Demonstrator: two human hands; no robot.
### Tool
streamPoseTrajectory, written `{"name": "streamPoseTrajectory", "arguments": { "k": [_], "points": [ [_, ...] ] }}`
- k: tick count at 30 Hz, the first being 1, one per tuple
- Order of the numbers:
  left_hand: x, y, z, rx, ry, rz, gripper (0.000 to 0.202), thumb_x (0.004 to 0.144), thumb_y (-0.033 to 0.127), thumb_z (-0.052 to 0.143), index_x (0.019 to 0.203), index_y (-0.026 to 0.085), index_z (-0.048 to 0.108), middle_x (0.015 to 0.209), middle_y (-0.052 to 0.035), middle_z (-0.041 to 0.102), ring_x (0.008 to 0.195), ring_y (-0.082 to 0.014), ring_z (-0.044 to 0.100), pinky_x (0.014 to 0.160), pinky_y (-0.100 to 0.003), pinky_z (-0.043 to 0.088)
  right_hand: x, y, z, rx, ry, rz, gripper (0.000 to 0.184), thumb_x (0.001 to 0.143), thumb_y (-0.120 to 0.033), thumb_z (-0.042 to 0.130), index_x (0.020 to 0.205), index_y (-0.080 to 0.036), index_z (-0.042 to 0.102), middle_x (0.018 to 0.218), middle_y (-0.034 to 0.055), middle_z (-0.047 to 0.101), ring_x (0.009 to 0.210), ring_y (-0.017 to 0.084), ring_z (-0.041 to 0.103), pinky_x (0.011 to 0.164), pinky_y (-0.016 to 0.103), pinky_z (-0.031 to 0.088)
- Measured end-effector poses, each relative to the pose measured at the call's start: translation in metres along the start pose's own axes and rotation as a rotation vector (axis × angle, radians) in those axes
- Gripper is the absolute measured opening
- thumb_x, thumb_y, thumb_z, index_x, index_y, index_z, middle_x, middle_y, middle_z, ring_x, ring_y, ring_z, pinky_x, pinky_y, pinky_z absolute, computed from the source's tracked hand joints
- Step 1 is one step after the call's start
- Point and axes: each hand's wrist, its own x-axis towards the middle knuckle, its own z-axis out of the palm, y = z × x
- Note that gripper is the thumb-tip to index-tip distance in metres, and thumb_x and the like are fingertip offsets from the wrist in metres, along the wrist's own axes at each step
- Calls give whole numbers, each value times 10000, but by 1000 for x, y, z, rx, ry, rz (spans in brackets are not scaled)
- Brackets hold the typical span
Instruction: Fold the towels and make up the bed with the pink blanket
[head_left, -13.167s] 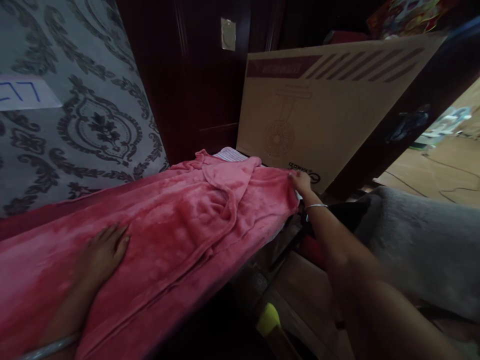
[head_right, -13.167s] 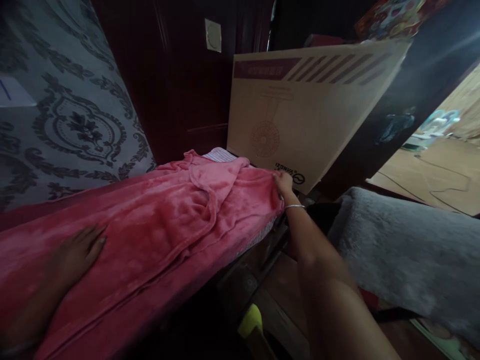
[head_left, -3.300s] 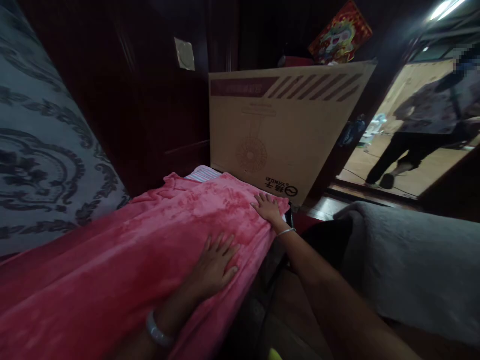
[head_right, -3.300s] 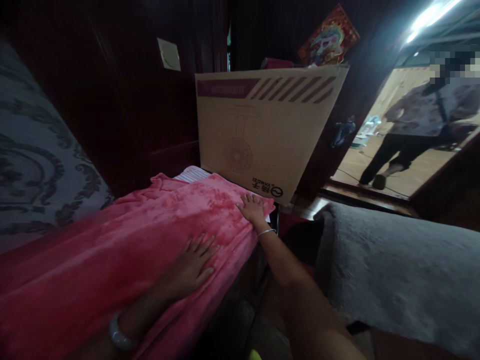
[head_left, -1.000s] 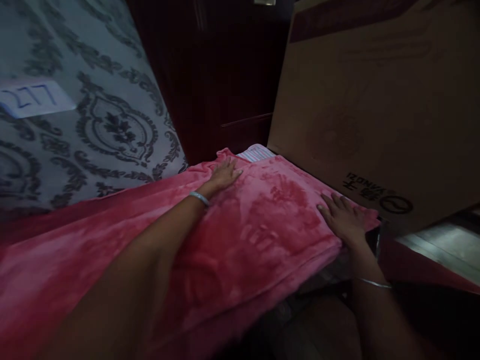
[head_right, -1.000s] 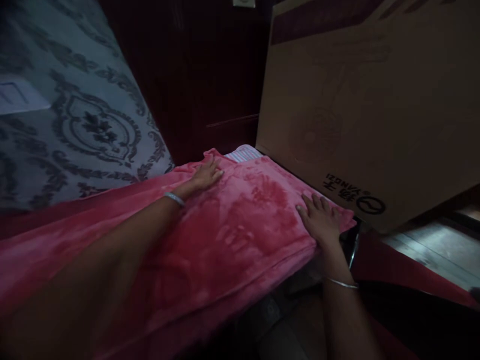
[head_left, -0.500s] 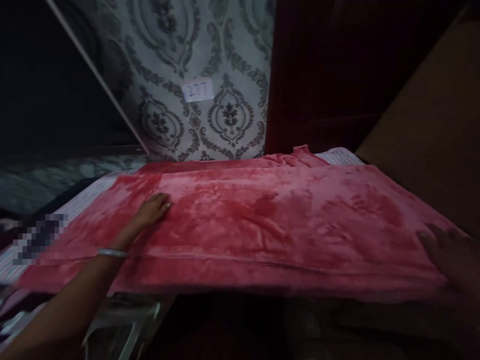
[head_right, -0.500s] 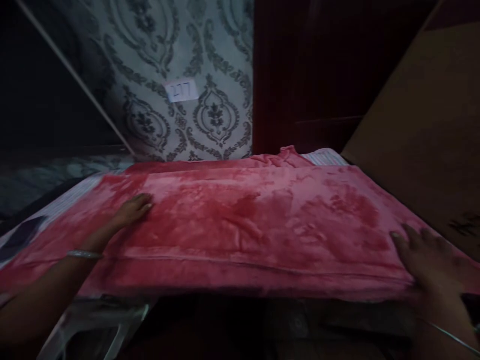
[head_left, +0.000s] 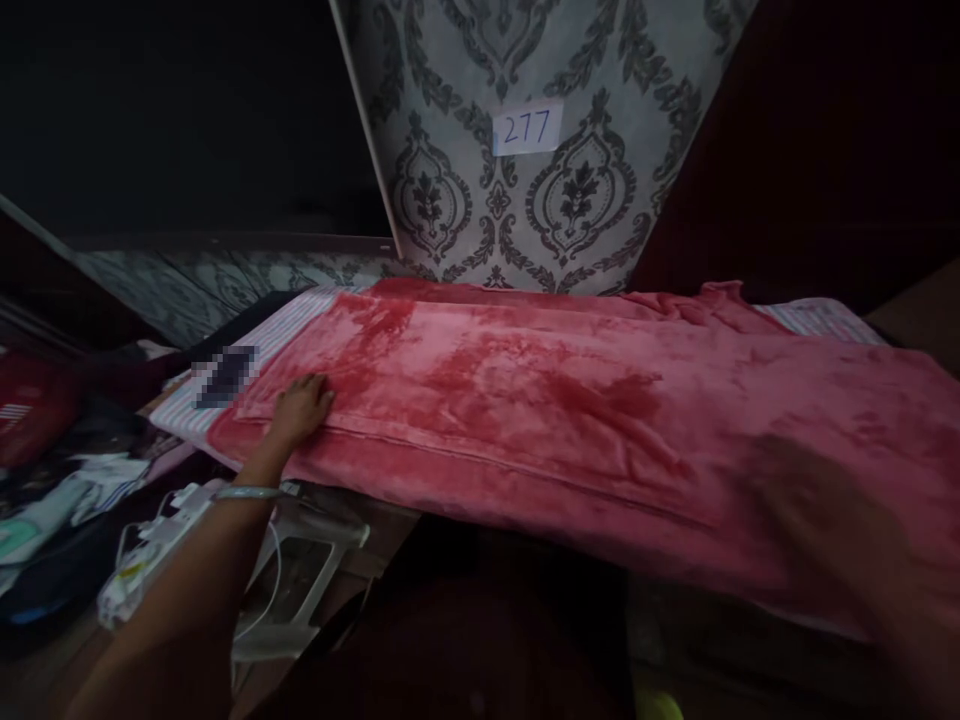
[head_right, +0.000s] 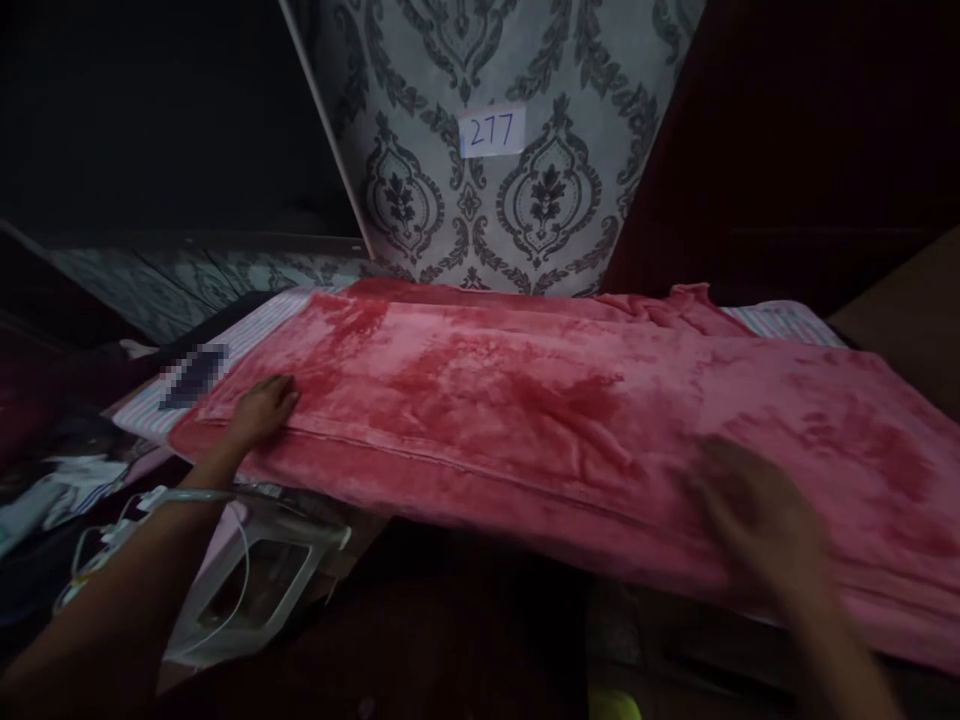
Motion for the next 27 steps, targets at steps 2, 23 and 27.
{"name": "streamPoseTrajectory", "arguments": {
  "k": [2, 23, 27],
  "points": [
    [-5, -6, 2, -65, 79, 77, 554, 947, 376, 360, 1339, 40, 561, 1419, -235, 567, 1316, -329, 532, 1114, -472, 413, 22, -63, 31, 26, 20, -97, 519, 1013, -455, 448, 1511, -309, 450, 1393, 103, 604, 1267, 368, 578, 1008, 591, 526],
    [-30, -8, 10, -62, 92, 518, 517, 875, 65, 426, 1336, 168, 636, 1406, -172, 613, 1314, -299, 573, 1094, -511, 467, 78, -159, 74, -190, -129, -109, 480, 904, -132, 373, 1260, -160, 694, 1196, 147, 722, 1025, 281, 713, 825, 394, 601],
    [-27, -30, 8, -56, 142, 540, 570, 862, 67, 420, 1404, 153, 571, 1443, -149, 593, 1323, -259, 575, 1120, -440, 459, 73, -155, 59, -136, -35, -72, 504, 916, -136, 346, 1270, -211, 698, 1209, 98, 726, 1073, 263, 702, 896, 390, 587]
  ]
}}
